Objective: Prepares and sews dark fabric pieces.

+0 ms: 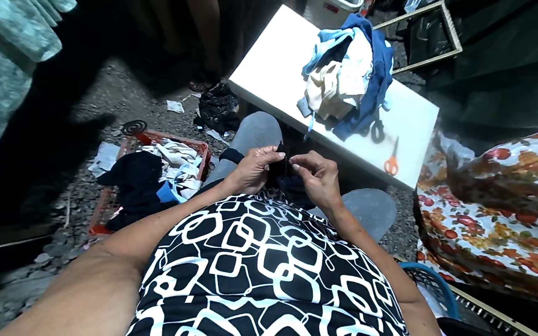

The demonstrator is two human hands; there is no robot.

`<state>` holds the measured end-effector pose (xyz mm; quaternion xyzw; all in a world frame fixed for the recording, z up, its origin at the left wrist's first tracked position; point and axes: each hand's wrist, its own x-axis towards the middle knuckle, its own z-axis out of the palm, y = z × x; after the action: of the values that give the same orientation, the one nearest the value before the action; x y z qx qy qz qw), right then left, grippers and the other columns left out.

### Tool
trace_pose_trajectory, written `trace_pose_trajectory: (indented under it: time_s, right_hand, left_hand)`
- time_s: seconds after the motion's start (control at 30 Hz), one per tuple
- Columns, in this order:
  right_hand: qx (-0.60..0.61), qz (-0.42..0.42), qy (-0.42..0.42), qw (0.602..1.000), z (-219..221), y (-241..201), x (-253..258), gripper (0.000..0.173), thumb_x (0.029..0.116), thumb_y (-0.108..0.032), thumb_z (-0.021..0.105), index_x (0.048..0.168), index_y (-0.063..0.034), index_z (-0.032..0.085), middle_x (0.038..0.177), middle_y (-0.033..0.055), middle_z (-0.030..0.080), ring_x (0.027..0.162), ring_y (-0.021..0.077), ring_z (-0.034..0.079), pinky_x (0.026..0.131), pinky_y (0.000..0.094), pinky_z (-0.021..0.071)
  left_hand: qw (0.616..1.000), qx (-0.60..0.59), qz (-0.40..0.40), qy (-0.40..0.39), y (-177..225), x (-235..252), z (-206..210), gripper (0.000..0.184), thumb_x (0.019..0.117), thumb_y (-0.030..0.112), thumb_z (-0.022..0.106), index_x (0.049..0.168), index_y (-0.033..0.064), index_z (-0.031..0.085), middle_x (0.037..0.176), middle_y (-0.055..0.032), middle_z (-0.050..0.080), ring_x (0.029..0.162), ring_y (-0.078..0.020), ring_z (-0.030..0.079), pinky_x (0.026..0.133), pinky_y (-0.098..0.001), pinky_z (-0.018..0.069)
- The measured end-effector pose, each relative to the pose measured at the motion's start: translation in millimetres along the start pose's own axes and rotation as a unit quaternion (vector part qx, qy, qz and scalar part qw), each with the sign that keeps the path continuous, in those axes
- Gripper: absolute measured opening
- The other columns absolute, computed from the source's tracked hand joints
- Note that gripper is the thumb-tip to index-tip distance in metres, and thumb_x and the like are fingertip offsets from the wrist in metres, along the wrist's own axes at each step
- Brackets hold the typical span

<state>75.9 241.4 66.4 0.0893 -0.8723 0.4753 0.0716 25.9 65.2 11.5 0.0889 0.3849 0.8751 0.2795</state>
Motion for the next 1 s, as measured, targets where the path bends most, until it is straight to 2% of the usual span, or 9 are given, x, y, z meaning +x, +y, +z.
trace_pose_trajectory:
  time_s: [0.27, 0.33, 0.4, 0.43, 0.53, 0.67, 0.77, 0.9, 1.0]
  right_hand:
    - [0.039, -0.006, 0.002, 0.999, 2, 4, -3, 0.013, 0.0927, 0.006, 0.064, 0.101, 0.0028, 0.074, 0.089, 0.0070, 0.064, 0.079, 0.0068, 0.062, 0.071, 0.0194, 0.0537]
    - [0.050, 0.003, 0.006, 0.999, 4, 5, -4, 0.007, 0.0939, 0.003, 0.064, 0.096, 0.0021, 0.070, 0.085, 0.0054, 0.065, 0.071, 0.0052, 0.060, 0.065, 0.0192, 0.0521]
    - [0.065, 0.030, 0.016, 0.997, 6, 5, -6, 0.002, 0.0938, 0.001, 0.065, 0.094, 0.0005, 0.068, 0.077, 0.0036, 0.064, 0.059, 0.0046, 0.055, 0.053, 0.0192, 0.0467]
    - [0.069, 0.045, 0.023, 0.996, 6, 6, -5, 0.002, 0.0934, 0.000, 0.067, 0.094, 0.0005, 0.068, 0.076, 0.0043, 0.065, 0.057, 0.0060, 0.056, 0.051, 0.0207, 0.0483]
    - [0.079, 0.079, 0.030, 0.993, 2, 5, -2, 0.009, 0.0907, 0.002, 0.071, 0.099, 0.0020, 0.070, 0.083, 0.0085, 0.072, 0.068, 0.0124, 0.070, 0.064, 0.0289, 0.0621]
    - [0.102, 0.054, 0.043, 0.992, 6, 0, -1, 0.015, 0.0915, 0.005, 0.069, 0.107, 0.0042, 0.068, 0.096, 0.0107, 0.073, 0.081, 0.0131, 0.073, 0.077, 0.0303, 0.0633]
    - [0.090, 0.010, 0.049, 0.995, 10, -1, 0, 0.015, 0.0913, 0.004, 0.070, 0.106, 0.0039, 0.070, 0.097, 0.0103, 0.073, 0.081, 0.0110, 0.071, 0.076, 0.0270, 0.0616]
    - [0.074, -0.037, 0.048, 0.995, 14, 9, 5, 0.011, 0.0906, 0.003, 0.072, 0.101, 0.0050, 0.074, 0.094, 0.0106, 0.076, 0.082, 0.0095, 0.073, 0.078, 0.0247, 0.0621]
    - [0.024, -0.051, 0.026, 0.998, 12, 13, 9, 0.007, 0.0931, 0.001, 0.068, 0.098, 0.0038, 0.073, 0.092, 0.0096, 0.074, 0.081, 0.0078, 0.070, 0.077, 0.0237, 0.0602]
  left_hand:
    - [0.999, 0.001, -0.044, -0.027, 5, -3, 0, 0.019, 0.1054, 0.010, 0.046, 0.103, 0.0063, 0.064, 0.090, -0.0040, 0.071, 0.083, -0.0106, 0.069, 0.079, -0.0306, 0.0587]
    - [0.998, 0.022, -0.054, -0.026, 4, -2, 2, 0.016, 0.1046, 0.009, 0.048, 0.099, 0.0067, 0.063, 0.086, -0.0031, 0.070, 0.080, -0.0099, 0.068, 0.076, -0.0301, 0.0581]
    - [0.998, 0.055, -0.040, -0.019, 1, -2, 2, 0.016, 0.1031, 0.006, 0.051, 0.094, 0.0060, 0.064, 0.082, -0.0025, 0.069, 0.076, -0.0088, 0.067, 0.073, -0.0282, 0.0572]
    - [0.997, 0.075, -0.022, -0.015, -1, -1, 1, 0.016, 0.1029, 0.005, 0.053, 0.092, 0.0057, 0.064, 0.081, -0.0022, 0.069, 0.075, -0.0085, 0.066, 0.073, -0.0277, 0.0569]
    - [0.991, 0.131, 0.035, 0.008, -7, 1, 0, 0.011, 0.1011, 0.006, 0.059, 0.092, 0.0041, 0.065, 0.081, -0.0023, 0.068, 0.074, -0.0085, 0.066, 0.073, -0.0276, 0.0566]
    - [0.977, 0.191, 0.072, 0.057, -13, 5, -1, 0.006, 0.0978, 0.005, 0.064, 0.094, 0.0018, 0.067, 0.084, -0.0032, 0.068, 0.077, -0.0087, 0.065, 0.074, -0.0276, 0.0561]
    - [0.970, 0.211, 0.088, 0.080, -14, 8, -2, 0.004, 0.0964, 0.005, 0.066, 0.094, 0.0025, 0.068, 0.084, -0.0026, 0.068, 0.076, -0.0073, 0.065, 0.074, -0.0259, 0.0555]
    - [0.954, 0.266, 0.114, 0.081, -12, 7, -2, 0.005, 0.0940, 0.007, 0.068, 0.090, 0.0041, 0.069, 0.097, -0.0038, 0.067, 0.086, -0.0079, 0.064, 0.077, -0.0251, 0.0544]
    - [0.929, 0.336, 0.145, 0.063, -9, 6, -2, 0.009, 0.0933, 0.010, 0.069, 0.086, 0.0053, 0.070, 0.101, -0.0039, 0.067, 0.098, -0.0080, 0.063, 0.087, -0.0262, 0.0522]
